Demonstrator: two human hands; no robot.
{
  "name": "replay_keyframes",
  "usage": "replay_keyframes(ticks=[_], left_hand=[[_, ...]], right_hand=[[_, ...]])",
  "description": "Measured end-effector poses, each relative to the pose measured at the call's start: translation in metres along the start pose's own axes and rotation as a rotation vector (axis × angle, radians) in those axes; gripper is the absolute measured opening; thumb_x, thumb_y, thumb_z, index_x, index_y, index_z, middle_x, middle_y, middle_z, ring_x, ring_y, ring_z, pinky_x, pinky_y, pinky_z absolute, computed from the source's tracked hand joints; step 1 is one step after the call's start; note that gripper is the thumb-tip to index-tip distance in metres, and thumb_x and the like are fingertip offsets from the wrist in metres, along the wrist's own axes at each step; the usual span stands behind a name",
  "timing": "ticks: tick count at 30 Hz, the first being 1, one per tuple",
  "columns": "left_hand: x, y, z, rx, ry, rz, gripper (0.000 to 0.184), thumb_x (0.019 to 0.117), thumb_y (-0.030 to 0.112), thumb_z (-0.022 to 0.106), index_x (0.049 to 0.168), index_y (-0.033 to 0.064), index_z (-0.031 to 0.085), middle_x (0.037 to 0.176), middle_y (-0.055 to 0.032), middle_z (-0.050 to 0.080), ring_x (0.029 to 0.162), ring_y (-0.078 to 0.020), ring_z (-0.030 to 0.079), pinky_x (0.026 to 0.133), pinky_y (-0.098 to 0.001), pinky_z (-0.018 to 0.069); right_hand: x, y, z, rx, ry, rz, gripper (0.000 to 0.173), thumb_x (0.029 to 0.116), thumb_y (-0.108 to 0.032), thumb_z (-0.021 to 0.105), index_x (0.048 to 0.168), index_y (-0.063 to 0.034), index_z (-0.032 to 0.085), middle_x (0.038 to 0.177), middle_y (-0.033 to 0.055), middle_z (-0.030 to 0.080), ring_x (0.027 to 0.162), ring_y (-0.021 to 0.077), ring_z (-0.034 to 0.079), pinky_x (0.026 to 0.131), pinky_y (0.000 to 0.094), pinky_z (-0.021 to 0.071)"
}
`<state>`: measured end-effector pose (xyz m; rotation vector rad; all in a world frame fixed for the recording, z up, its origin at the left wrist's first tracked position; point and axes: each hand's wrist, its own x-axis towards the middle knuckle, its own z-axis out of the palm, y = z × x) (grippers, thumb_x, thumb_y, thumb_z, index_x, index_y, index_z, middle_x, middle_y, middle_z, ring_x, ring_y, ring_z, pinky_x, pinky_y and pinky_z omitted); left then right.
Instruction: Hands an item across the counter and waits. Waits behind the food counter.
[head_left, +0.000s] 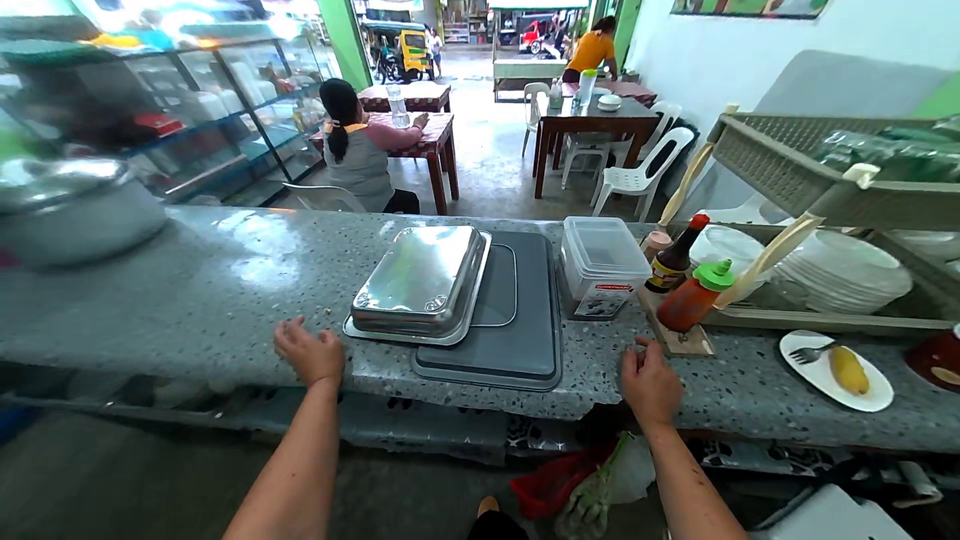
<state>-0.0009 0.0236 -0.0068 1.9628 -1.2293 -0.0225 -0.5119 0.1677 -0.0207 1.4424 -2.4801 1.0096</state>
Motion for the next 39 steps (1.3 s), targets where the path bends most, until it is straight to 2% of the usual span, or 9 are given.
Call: replay_keyframes(ticks=[18, 23, 39], left_hand=[[0.0014, 0.0002, 0.0008, 0.008, -0.001, -0.011, 0.048, 0.0971, 0.009, 0.057, 0.141, -0.0071, 0.050, 0.158, -0.0348, 0.030, 0.146, -0.0510, 0.032, 0.120, -0.0550, 0.0294], [0.0006, 0.0015, -0.0021, -0.005, -0.021, 0.003, 0.049, 0.0967, 0.008, 0.057, 0.142, -0.0099, 0.049, 0.158, -0.0372, 0.028, 0.146, -0.0531, 0.030, 0.120, -0.0567, 0.0290], [0.0004, 0.0019, -0.0003, 0.000, -0.002, -0.002, 0.049, 0.0960, 0.008, 0.056, 0.141, -0.0089, 0.049, 0.158, -0.0360, 0.029, 0.147, -0.0514, 0.030, 0.121, -0.0553, 0.0277]], right_hand=[[0.0010, 0.0014, 0.0008, 0.002, 0.004, 0.001, 0.036, 0.1024, -0.019, 0.052, 0.131, -0.0005, 0.063, 0.077, 0.0190, 0.070, 0.065, 0.0423, 0.068, 0.058, 0.0617, 0.0499], [0.0001, 0.0009, -0.0019, 0.010, -0.020, 0.012, 0.037, 0.1025, -0.018, 0.052, 0.132, 0.0004, 0.062, 0.080, 0.0210, 0.070, 0.069, 0.0434, 0.068, 0.060, 0.0630, 0.0513], [-0.0002, 0.0014, 0.0029, 0.002, 0.049, -0.017, 0.034, 0.1020, -0.018, 0.052, 0.128, 0.0007, 0.064, 0.074, 0.0175, 0.069, 0.062, 0.0397, 0.067, 0.055, 0.0595, 0.0500]])
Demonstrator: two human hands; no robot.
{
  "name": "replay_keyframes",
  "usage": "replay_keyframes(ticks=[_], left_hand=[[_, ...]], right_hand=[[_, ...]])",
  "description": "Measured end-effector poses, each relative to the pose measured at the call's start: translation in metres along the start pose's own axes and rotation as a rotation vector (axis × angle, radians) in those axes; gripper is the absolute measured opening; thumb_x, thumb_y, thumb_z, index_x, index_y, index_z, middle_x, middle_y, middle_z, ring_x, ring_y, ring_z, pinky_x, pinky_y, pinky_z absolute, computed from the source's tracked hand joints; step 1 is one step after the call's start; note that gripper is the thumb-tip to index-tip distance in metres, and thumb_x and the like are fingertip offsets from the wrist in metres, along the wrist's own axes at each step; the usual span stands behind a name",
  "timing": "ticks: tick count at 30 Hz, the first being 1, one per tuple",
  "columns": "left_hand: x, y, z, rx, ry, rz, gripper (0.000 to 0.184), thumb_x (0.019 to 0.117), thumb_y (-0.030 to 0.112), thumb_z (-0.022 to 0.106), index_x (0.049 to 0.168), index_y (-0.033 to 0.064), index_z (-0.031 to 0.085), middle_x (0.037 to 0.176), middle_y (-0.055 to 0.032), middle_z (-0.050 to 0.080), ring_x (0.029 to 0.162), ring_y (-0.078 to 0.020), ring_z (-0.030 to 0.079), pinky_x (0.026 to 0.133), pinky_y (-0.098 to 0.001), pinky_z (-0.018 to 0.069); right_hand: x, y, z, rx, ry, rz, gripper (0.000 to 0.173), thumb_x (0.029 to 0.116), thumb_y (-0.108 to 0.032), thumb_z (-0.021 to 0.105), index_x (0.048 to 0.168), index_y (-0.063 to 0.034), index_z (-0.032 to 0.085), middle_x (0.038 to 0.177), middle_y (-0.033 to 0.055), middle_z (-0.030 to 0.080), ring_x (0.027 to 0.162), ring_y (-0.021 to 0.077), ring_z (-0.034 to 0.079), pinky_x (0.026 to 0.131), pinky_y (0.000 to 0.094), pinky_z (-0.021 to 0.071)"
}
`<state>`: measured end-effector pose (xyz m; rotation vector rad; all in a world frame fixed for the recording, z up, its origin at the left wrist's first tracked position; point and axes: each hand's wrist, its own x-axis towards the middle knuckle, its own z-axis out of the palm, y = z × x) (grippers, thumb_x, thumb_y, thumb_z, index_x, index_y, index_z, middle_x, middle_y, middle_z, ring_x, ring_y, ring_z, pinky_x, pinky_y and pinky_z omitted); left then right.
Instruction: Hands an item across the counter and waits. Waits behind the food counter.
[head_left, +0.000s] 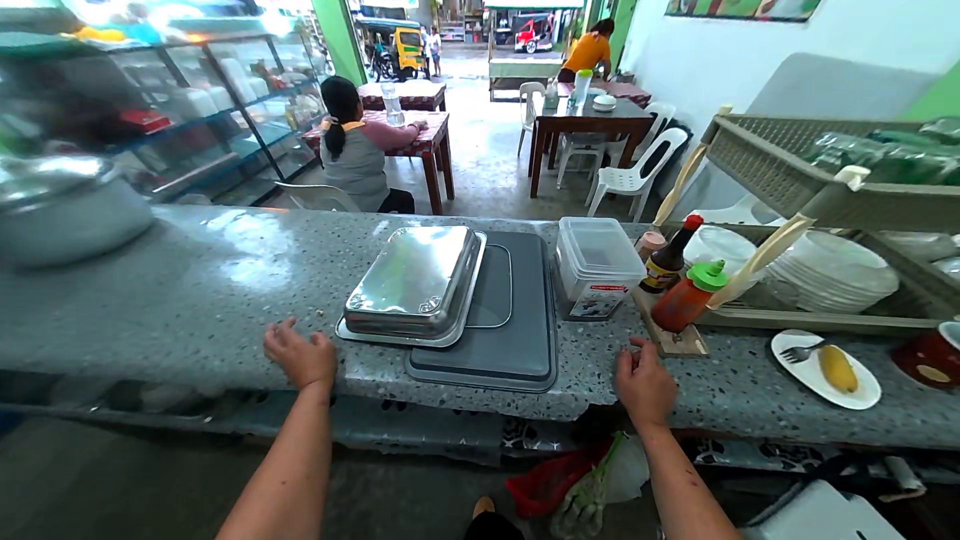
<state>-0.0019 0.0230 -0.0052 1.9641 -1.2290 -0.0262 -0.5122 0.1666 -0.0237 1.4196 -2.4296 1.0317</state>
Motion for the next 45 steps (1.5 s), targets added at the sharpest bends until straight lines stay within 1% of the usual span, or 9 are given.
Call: replay_keyframes(ticks=[10, 14, 22, 28, 36, 41, 43, 45], left_hand=[[-0.0001, 0.0005, -0.0006, 0.007, -0.004, -0.004, 0.049, 0.0967, 0.009, 0.056, 0.142, -0.0084, 0.049, 0.158, -0.0360, 0.029, 0.147, -0.0521, 0.030, 0.120, -0.0559, 0.0279], [-0.0011, 0.0034, -0.0039, 0.005, -0.037, 0.000, 0.050, 0.0971, 0.009, 0.057, 0.143, -0.0093, 0.048, 0.159, -0.0370, 0.027, 0.148, -0.0534, 0.028, 0.121, -0.0576, 0.0264], [0.0002, -0.0003, 0.0006, 0.020, -0.018, -0.003, 0.050, 0.0969, 0.010, 0.058, 0.143, -0.0076, 0.048, 0.159, -0.0352, 0.029, 0.148, -0.0508, 0.030, 0.121, -0.0552, 0.0275], [-0.0001, -0.0010, 0.0030, 0.032, -0.007, -0.006, 0.050, 0.0963, 0.010, 0.058, 0.142, -0.0066, 0.049, 0.159, -0.0347, 0.029, 0.147, -0.0500, 0.031, 0.121, -0.0542, 0.0285], [-0.0020, 0.0000, 0.0013, -0.012, 0.004, -0.002, 0.049, 0.0966, 0.008, 0.058, 0.142, -0.0079, 0.049, 0.159, -0.0352, 0.028, 0.148, -0.0511, 0.029, 0.121, -0.0548, 0.0265], [-0.0019, -0.0035, 0.0028, -0.024, 0.012, 0.007, 0.049, 0.0971, 0.009, 0.056, 0.142, -0.0081, 0.049, 0.159, -0.0350, 0.029, 0.148, -0.0503, 0.029, 0.122, -0.0542, 0.0252], [-0.0017, -0.0044, 0.0015, -0.038, 0.010, 0.027, 0.050, 0.0963, 0.010, 0.057, 0.141, -0.0101, 0.049, 0.157, -0.0370, 0.030, 0.147, -0.0525, 0.029, 0.122, -0.0561, 0.0248], [-0.0015, -0.0047, 0.0012, -0.038, 0.011, 0.031, 0.050, 0.0961, 0.010, 0.058, 0.142, -0.0098, 0.049, 0.157, -0.0373, 0.030, 0.147, -0.0526, 0.029, 0.122, -0.0562, 0.0249]], right_hand=[[-0.0004, 0.0012, -0.0003, 0.008, 0.004, -0.015, 0.035, 0.1011, -0.018, 0.052, 0.127, 0.0017, 0.065, 0.073, 0.0180, 0.068, 0.060, 0.0394, 0.066, 0.054, 0.0591, 0.0496], [-0.0005, -0.0001, -0.0040, 0.011, -0.036, -0.005, 0.036, 0.1017, -0.017, 0.051, 0.129, 0.0017, 0.064, 0.077, 0.0205, 0.069, 0.065, 0.0427, 0.068, 0.057, 0.0614, 0.0511], [0.0000, 0.0014, -0.0020, 0.014, -0.038, 0.007, 0.035, 0.1016, -0.017, 0.051, 0.129, 0.0011, 0.064, 0.075, 0.0188, 0.069, 0.063, 0.0403, 0.067, 0.056, 0.0596, 0.0504], [-0.0005, 0.0034, -0.0002, 0.009, 0.009, -0.012, 0.035, 0.1008, -0.017, 0.052, 0.127, 0.0007, 0.065, 0.072, 0.0175, 0.068, 0.060, 0.0388, 0.066, 0.054, 0.0578, 0.0500], [-0.0005, 0.0041, 0.0019, 0.029, 0.059, -0.038, 0.035, 0.1011, -0.019, 0.051, 0.124, 0.0020, 0.067, 0.070, 0.0161, 0.068, 0.058, 0.0374, 0.066, 0.052, 0.0561, 0.0509], [0.0004, 0.0034, 0.0008, 0.004, 0.017, -0.021, 0.035, 0.1005, -0.019, 0.052, 0.126, 0.0012, 0.066, 0.071, 0.0166, 0.067, 0.060, 0.0380, 0.066, 0.053, 0.0573, 0.0505], [0.0003, 0.0026, -0.0016, 0.002, -0.018, -0.007, 0.036, 0.1006, -0.019, 0.052, 0.128, 0.0015, 0.065, 0.074, 0.0185, 0.069, 0.063, 0.0403, 0.068, 0.056, 0.0599, 0.0517], [0.0002, 0.0034, -0.0003, -0.005, -0.015, -0.005, 0.036, 0.1007, -0.019, 0.052, 0.127, 0.0010, 0.065, 0.074, 0.0179, 0.070, 0.062, 0.0396, 0.068, 0.055, 0.0593, 0.0519]])
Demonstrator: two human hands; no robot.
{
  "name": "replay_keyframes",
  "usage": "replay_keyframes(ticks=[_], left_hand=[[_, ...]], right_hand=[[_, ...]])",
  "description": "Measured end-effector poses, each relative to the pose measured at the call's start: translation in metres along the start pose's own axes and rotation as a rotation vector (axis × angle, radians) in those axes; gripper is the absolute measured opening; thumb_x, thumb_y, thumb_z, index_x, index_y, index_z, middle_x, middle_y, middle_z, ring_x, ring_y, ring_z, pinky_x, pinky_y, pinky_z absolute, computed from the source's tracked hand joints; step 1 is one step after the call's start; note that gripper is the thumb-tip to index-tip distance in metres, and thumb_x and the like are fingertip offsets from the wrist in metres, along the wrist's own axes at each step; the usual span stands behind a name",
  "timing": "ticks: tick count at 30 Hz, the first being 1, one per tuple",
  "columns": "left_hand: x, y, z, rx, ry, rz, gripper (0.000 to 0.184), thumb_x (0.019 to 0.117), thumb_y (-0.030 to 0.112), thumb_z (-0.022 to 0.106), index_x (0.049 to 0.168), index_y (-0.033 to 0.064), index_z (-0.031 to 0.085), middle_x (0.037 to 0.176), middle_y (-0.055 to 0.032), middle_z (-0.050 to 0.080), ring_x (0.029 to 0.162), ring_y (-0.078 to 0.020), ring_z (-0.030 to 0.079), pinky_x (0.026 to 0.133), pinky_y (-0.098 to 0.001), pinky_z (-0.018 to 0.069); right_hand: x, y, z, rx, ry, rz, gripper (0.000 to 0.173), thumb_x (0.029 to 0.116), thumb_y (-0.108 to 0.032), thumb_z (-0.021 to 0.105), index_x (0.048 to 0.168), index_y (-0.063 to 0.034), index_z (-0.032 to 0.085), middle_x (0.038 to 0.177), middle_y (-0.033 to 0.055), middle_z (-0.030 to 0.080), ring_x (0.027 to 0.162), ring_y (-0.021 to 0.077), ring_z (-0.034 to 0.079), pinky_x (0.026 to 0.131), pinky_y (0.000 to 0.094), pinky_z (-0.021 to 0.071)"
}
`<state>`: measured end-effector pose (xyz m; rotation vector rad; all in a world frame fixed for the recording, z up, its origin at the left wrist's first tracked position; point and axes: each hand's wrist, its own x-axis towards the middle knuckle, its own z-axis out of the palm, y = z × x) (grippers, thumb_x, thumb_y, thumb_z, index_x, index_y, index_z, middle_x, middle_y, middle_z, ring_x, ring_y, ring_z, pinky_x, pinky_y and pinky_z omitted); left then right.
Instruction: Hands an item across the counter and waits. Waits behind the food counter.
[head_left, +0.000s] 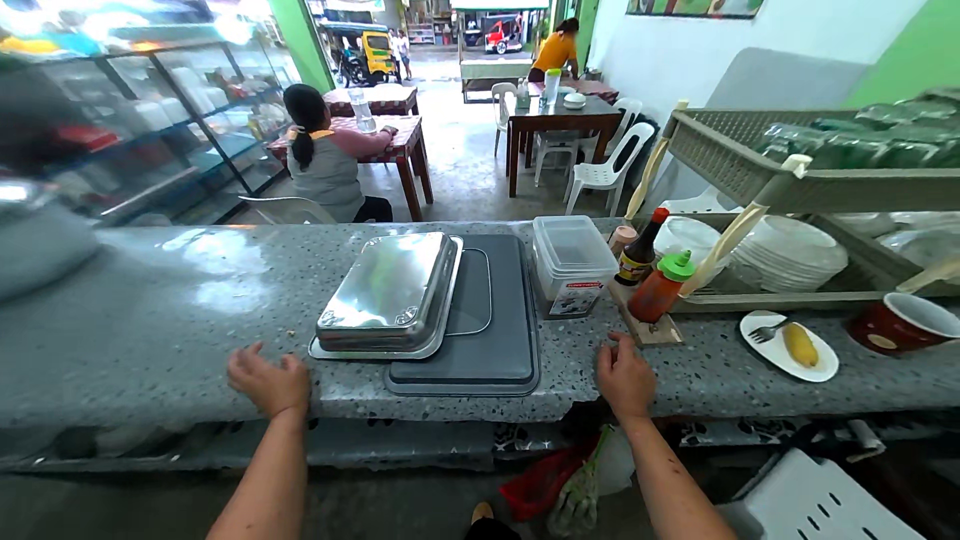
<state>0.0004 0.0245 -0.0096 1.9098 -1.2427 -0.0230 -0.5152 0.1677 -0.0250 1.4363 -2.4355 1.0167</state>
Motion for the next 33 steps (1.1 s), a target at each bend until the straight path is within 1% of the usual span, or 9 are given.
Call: replay_keyframes(ticks=[3, 12, 14, 18, 23, 26, 28, 30, 33], left_hand=[[0.0004, -0.0001, 0.0009, 0.013, 0.006, -0.007, 0.050, 0.0962, 0.010, 0.058, 0.141, -0.0090, 0.049, 0.157, -0.0365, 0.030, 0.147, -0.0516, 0.030, 0.122, -0.0551, 0.0253], [0.0004, 0.0013, 0.0008, 0.044, 0.001, -0.045, 0.051, 0.0965, 0.011, 0.058, 0.143, -0.0060, 0.049, 0.159, -0.0345, 0.029, 0.148, -0.0508, 0.029, 0.122, -0.0552, 0.0251], [0.0006, 0.0014, 0.0008, 0.086, -0.006, -0.067, 0.051, 0.0967, 0.014, 0.058, 0.144, -0.0039, 0.050, 0.160, -0.0333, 0.029, 0.148, -0.0512, 0.029, 0.120, -0.0574, 0.0270], [0.0011, 0.0061, -0.0002, 0.174, -0.028, -0.148, 0.052, 0.0985, 0.021, 0.056, 0.146, 0.0004, 0.049, 0.162, -0.0305, 0.028, 0.149, -0.0500, 0.028, 0.119, -0.0610, 0.0263], [0.0047, 0.0055, 0.0020, 0.195, -0.061, -0.162, 0.054, 0.1016, 0.026, 0.053, 0.148, -0.0019, 0.046, 0.162, -0.0328, 0.025, 0.150, -0.0515, 0.024, 0.122, -0.0621, 0.0203], [0.0066, 0.0038, 0.0028, 0.199, -0.082, -0.155, 0.056, 0.1025, 0.029, 0.051, 0.148, -0.0034, 0.046, 0.162, -0.0344, 0.024, 0.151, -0.0519, 0.023, 0.122, -0.0623, 0.0184], [0.0070, 0.0020, 0.0024, 0.190, -0.093, -0.140, 0.058, 0.1032, 0.031, 0.051, 0.148, -0.0043, 0.045, 0.161, -0.0361, 0.023, 0.151, -0.0533, 0.022, 0.122, -0.0629, 0.0183], [0.0069, 0.0003, 0.0030, 0.173, -0.084, -0.133, 0.057, 0.1033, 0.031, 0.051, 0.148, -0.0042, 0.045, 0.161, -0.0355, 0.024, 0.151, -0.0525, 0.022, 0.122, -0.0615, 0.0189], [0.0058, -0.0024, 0.0034, 0.142, -0.047, -0.118, 0.055, 0.1017, 0.028, 0.054, 0.146, -0.0038, 0.048, 0.160, -0.0336, 0.027, 0.150, -0.0503, 0.025, 0.123, -0.0581, 0.0223]], right_hand=[[0.0000, 0.0000, 0.0008, 0.002, -0.007, 0.006, 0.036, 0.1010, -0.019, 0.052, 0.128, 0.0006, 0.065, 0.075, 0.0180, 0.070, 0.064, 0.0396, 0.069, 0.056, 0.0595, 0.0519], [0.0001, -0.0001, 0.0014, -0.006, 0.021, -0.017, 0.035, 0.1004, -0.020, 0.051, 0.124, 0.0003, 0.067, 0.071, 0.0156, 0.068, 0.059, 0.0369, 0.067, 0.053, 0.0567, 0.0509], [0.0000, 0.0003, 0.0019, -0.005, 0.016, -0.013, 0.035, 0.1006, -0.020, 0.051, 0.125, 0.0005, 0.067, 0.071, 0.0157, 0.068, 0.060, 0.0370, 0.067, 0.053, 0.0570, 0.0508], [-0.0003, 0.0002, 0.0018, -0.007, 0.013, -0.007, 0.035, 0.1012, -0.020, 0.051, 0.125, 0.0000, 0.067, 0.071, 0.0162, 0.068, 0.060, 0.0373, 0.067, 0.054, 0.0577, 0.0504], [-0.0001, -0.0018, 0.0001, 0.001, 0.012, -0.005, 0.034, 0.1009, -0.018, 0.052, 0.126, 0.0008, 0.066, 0.072, 0.0168, 0.068, 0.060, 0.0379, 0.066, 0.054, 0.0578, 0.0503], [-0.0002, -0.0017, -0.0010, -0.011, 0.017, -0.008, 0.034, 0.1005, -0.018, 0.052, 0.125, 0.0008, 0.066, 0.072, 0.0164, 0.068, 0.060, 0.0376, 0.067, 0.054, 0.0577, 0.0505], [0.0000, -0.0041, -0.0048, -0.002, -0.029, 0.015, 0.035, 0.1015, -0.018, 0.052, 0.128, 0.0010, 0.065, 0.075, 0.0181, 0.070, 0.065, 0.0396, 0.068, 0.058, 0.0598, 0.0518], [-0.0001, -0.0046, -0.0054, 0.004, -0.034, 0.022, 0.035, 0.1010, -0.018, 0.052, 0.127, 0.0008, 0.065, 0.075, 0.0175, 0.070, 0.064, 0.0396, 0.068, 0.057, 0.0594, 0.0518], [-0.0001, -0.0019, -0.0026, 0.001, -0.023, 0.021, 0.035, 0.1005, -0.017, 0.051, 0.127, 0.0005, 0.065, 0.075, 0.0172, 0.070, 0.064, 0.0386, 0.068, 0.057, 0.0588, 0.0517]])
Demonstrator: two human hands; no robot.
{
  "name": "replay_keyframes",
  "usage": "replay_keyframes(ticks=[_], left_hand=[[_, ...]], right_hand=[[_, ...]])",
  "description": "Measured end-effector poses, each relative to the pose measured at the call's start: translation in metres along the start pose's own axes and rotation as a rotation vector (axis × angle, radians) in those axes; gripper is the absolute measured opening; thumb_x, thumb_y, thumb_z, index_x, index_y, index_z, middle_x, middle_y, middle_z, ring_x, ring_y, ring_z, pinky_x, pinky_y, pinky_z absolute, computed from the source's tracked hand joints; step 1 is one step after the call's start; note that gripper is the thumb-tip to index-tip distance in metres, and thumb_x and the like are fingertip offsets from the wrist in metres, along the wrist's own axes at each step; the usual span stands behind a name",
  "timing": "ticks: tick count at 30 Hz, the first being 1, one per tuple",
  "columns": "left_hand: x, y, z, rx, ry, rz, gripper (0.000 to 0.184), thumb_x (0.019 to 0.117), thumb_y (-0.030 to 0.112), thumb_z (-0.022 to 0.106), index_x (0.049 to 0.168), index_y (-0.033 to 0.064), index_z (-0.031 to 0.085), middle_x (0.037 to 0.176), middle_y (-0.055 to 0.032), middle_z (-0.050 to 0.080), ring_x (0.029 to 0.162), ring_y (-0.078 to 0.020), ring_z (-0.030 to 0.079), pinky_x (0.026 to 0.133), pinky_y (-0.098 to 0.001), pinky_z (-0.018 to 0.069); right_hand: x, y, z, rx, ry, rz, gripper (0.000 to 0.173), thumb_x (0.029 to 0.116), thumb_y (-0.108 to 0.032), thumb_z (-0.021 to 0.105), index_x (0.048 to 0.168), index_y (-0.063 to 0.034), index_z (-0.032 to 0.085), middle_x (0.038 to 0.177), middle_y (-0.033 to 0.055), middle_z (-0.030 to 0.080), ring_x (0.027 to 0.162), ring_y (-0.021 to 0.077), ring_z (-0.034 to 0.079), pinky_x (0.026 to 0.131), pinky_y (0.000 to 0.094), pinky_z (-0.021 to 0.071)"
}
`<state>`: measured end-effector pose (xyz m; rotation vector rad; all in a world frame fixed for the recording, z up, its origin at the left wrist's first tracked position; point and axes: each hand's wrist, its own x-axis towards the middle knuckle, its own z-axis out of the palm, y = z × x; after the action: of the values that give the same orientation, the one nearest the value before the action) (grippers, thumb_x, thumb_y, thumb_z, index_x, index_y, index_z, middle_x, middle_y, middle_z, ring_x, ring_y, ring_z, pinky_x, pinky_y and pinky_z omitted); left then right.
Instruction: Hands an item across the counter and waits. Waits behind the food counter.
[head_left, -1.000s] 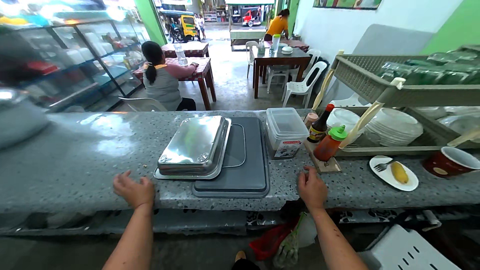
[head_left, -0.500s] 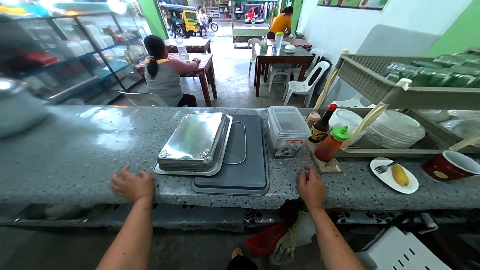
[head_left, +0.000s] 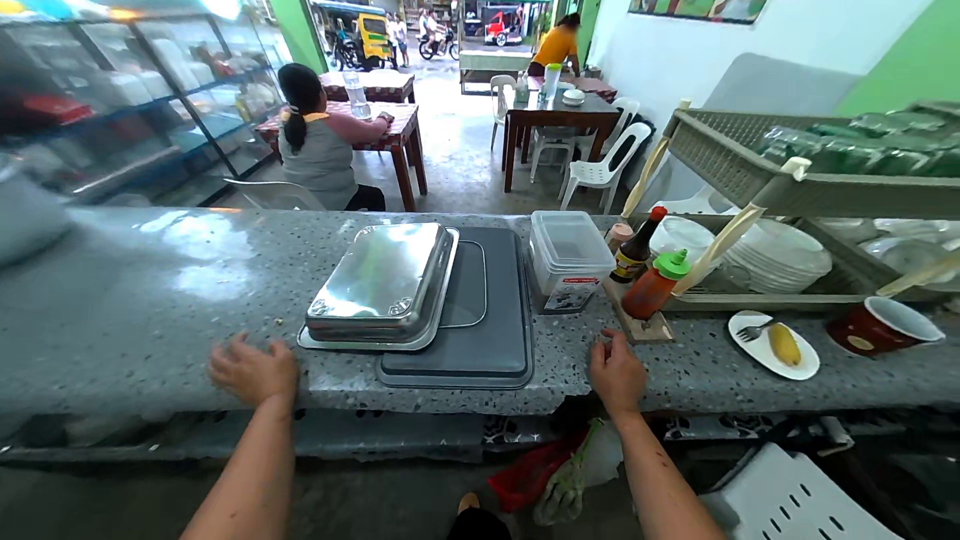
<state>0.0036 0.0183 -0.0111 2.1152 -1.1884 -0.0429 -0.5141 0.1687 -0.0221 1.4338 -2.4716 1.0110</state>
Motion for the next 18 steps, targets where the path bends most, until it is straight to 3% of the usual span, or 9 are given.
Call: replay_keyframes(ticks=[5, 13, 18], left_hand=[[-0.0019, -0.0005, -0.0013, -0.024, 0.014, 0.021, 0.053, 0.1007, 0.022, 0.054, 0.145, -0.0049, 0.048, 0.160, -0.0343, 0.028, 0.149, -0.0511, 0.027, 0.122, -0.0565, 0.0235], [-0.0003, -0.0007, 0.0011, -0.002, -0.002, 0.000, 0.054, 0.1019, 0.026, 0.052, 0.146, -0.0051, 0.046, 0.160, -0.0342, 0.028, 0.149, -0.0508, 0.026, 0.123, -0.0566, 0.0228], [-0.0017, 0.0034, -0.0027, -0.031, -0.001, -0.006, 0.055, 0.1022, 0.026, 0.052, 0.146, -0.0068, 0.045, 0.160, -0.0356, 0.026, 0.150, -0.0521, 0.024, 0.123, -0.0569, 0.0207]], right_hand=[[-0.0003, 0.0010, 0.0011, -0.016, 0.028, -0.004, 0.035, 0.0997, -0.018, 0.052, 0.125, -0.0004, 0.067, 0.072, 0.0159, 0.069, 0.061, 0.0377, 0.067, 0.054, 0.0573, 0.0512], [-0.0014, 0.0022, 0.0016, -0.001, 0.042, -0.030, 0.033, 0.0987, -0.016, 0.052, 0.122, 0.0002, 0.069, 0.072, 0.0157, 0.069, 0.061, 0.0368, 0.068, 0.054, 0.0558, 0.0521], [-0.0024, 0.0083, 0.0099, 0.024, 0.176, -0.130, 0.032, 0.0948, -0.015, 0.051, 0.112, 0.0015, 0.072, 0.062, 0.0110, 0.064, 0.050, 0.0300, 0.062, 0.046, 0.0489, 0.0493]])
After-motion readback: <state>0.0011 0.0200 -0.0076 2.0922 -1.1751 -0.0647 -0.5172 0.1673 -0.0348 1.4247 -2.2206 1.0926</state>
